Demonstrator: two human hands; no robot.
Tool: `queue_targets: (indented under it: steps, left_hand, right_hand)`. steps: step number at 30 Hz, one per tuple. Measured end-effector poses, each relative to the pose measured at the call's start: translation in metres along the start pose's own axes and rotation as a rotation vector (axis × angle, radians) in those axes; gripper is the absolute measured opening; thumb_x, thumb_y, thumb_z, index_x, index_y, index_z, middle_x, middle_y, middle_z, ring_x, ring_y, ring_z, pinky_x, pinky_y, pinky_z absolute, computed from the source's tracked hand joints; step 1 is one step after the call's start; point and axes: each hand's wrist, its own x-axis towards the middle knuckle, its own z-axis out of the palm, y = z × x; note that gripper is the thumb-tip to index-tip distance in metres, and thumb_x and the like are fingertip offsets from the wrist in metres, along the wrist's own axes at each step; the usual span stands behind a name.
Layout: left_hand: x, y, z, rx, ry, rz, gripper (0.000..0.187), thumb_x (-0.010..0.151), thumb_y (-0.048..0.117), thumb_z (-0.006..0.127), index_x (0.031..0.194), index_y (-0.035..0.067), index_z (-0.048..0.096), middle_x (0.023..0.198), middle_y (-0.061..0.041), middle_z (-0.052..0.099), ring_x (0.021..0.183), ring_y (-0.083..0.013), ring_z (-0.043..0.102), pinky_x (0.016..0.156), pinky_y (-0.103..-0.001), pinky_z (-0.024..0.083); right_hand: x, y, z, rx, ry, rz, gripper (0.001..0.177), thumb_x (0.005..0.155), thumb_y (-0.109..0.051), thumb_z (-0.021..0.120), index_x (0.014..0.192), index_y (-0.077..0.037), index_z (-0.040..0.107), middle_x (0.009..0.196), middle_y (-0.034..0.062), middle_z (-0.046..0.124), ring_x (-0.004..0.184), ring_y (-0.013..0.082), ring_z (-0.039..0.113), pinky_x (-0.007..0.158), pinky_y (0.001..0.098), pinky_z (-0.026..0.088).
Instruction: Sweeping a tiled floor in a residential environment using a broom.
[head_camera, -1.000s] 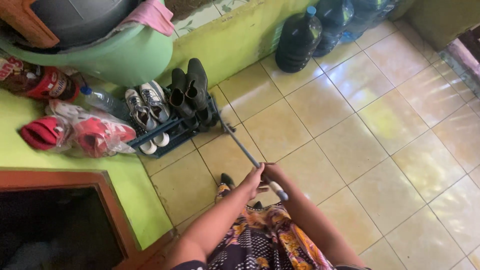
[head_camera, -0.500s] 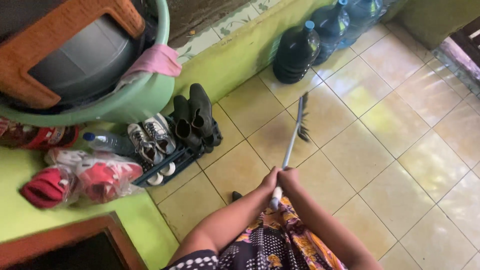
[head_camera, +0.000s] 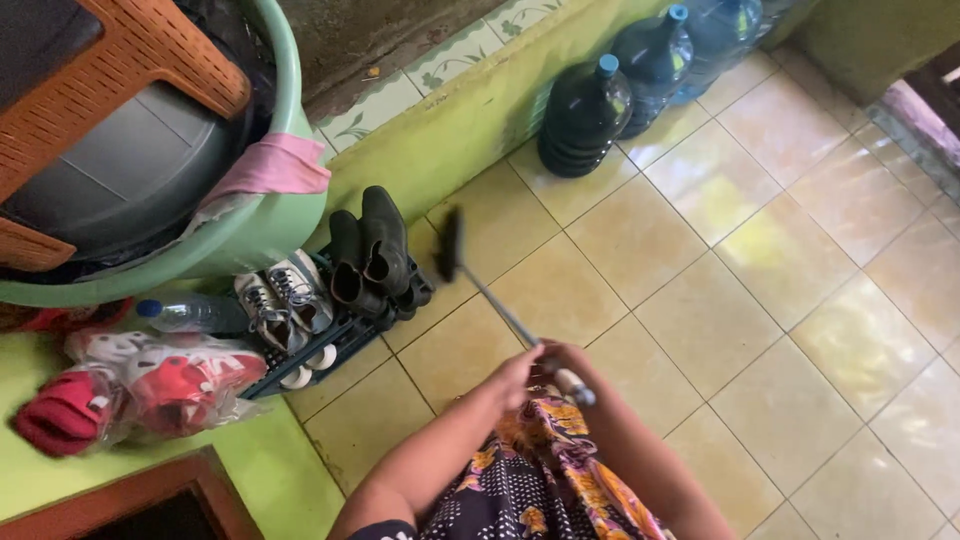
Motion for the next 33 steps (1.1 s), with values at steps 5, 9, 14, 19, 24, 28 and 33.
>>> queue_targets:
  steps: [5,9,14,19,24,28,33]
  left_hand:
    - [-0.025,0.02,0.072,0.166,-0.155,0.036,0.054,0.101,0.049,0.056,0.143,0.016,0.053,0.127,-0.003,0.066,0.106,-0.0198,0.063,0.085,-0.039,0.053]
    - [-0.007,0.024,0.069,0.22,-0.078,0.093,0.056,0.103,0.048,0.055,0.147,0.015,0.047,0.144,-0.007,0.056,0.116,-0.022,0.06,0.089,-0.04,0.054]
    - [-0.022,0.036,0.064,0.128,0.009,0.145,0.05,0.101,0.048,0.056,0.138,0.014,0.055,0.137,-0.002,0.055,0.117,-0.0225,0.055,0.085,-0.04,0.052]
    - [0.021,0.048,0.041,0.048,0.088,0.212,0.043,0.103,0.05,0.056,0.126,0.014,0.057,0.115,-0.009,0.057,0.101,-0.024,0.055,0.078,-0.041,0.05]
    - [0.008,0.071,0.08,0.108,0.176,0.209,0.049,0.101,0.05,0.053,0.134,0.014,0.057,0.129,-0.005,0.06,0.107,-0.0217,0.059,0.083,-0.04,0.049]
    - [0.031,0.061,0.104,0.192,0.043,0.212,0.064,0.1,0.051,0.05,0.149,0.01,0.043,0.15,-0.005,0.053,0.121,-0.0212,0.06,0.091,-0.041,0.052]
    - [0.04,0.049,0.112,0.23,-0.036,0.191,0.071,0.102,0.05,0.052,0.155,0.006,0.036,0.157,-0.01,0.048,0.123,-0.0234,0.057,0.092,-0.04,0.053]
  right_hand:
    - [-0.03,-0.047,-0.091,0.044,0.095,-0.043,0.024,0.089,-0.006,0.067,0.107,0.005,0.057,0.075,0.013,0.064,0.053,0.0216,0.061,0.04,0.0362,0.048]
    - [-0.05,-0.059,-0.054,-0.387,0.281,-0.11,0.025,0.086,-0.001,0.073,0.108,0.008,0.066,0.071,0.0149,0.064,0.05,0.0217,0.059,0.042,0.0331,0.046]
    - [-0.094,-0.087,0.01,-0.205,0.043,-0.043,0.044,0.077,0.01,0.06,0.119,-0.001,0.065,0.068,0.0191,0.069,0.045,0.0258,0.06,0.038,0.0392,0.046]
    - [0.011,-0.09,0.011,-0.305,-0.14,-0.076,0.037,0.089,-0.008,0.063,0.124,-0.001,0.071,0.073,0.0126,0.069,0.049,0.0167,0.061,0.042,0.031,0.049]
    - [0.077,-0.095,-0.078,-0.219,-0.475,-0.329,0.039,0.078,0.012,0.064,0.117,0.014,0.071,0.112,0.0062,0.077,0.088,0.0155,0.074,0.071,0.0322,0.06]
    - [0.03,-0.134,-0.145,0.116,0.004,0.006,0.015,0.084,-0.003,0.064,0.099,-0.002,0.068,0.06,0.0023,0.051,0.042,0.0138,0.047,0.038,0.0282,0.038]
    - [-0.003,-0.148,-0.157,0.152,0.342,0.008,0.009,0.086,-0.001,0.066,0.089,0.0,0.057,0.059,0.0063,0.053,0.044,0.0181,0.05,0.041,0.0334,0.044]
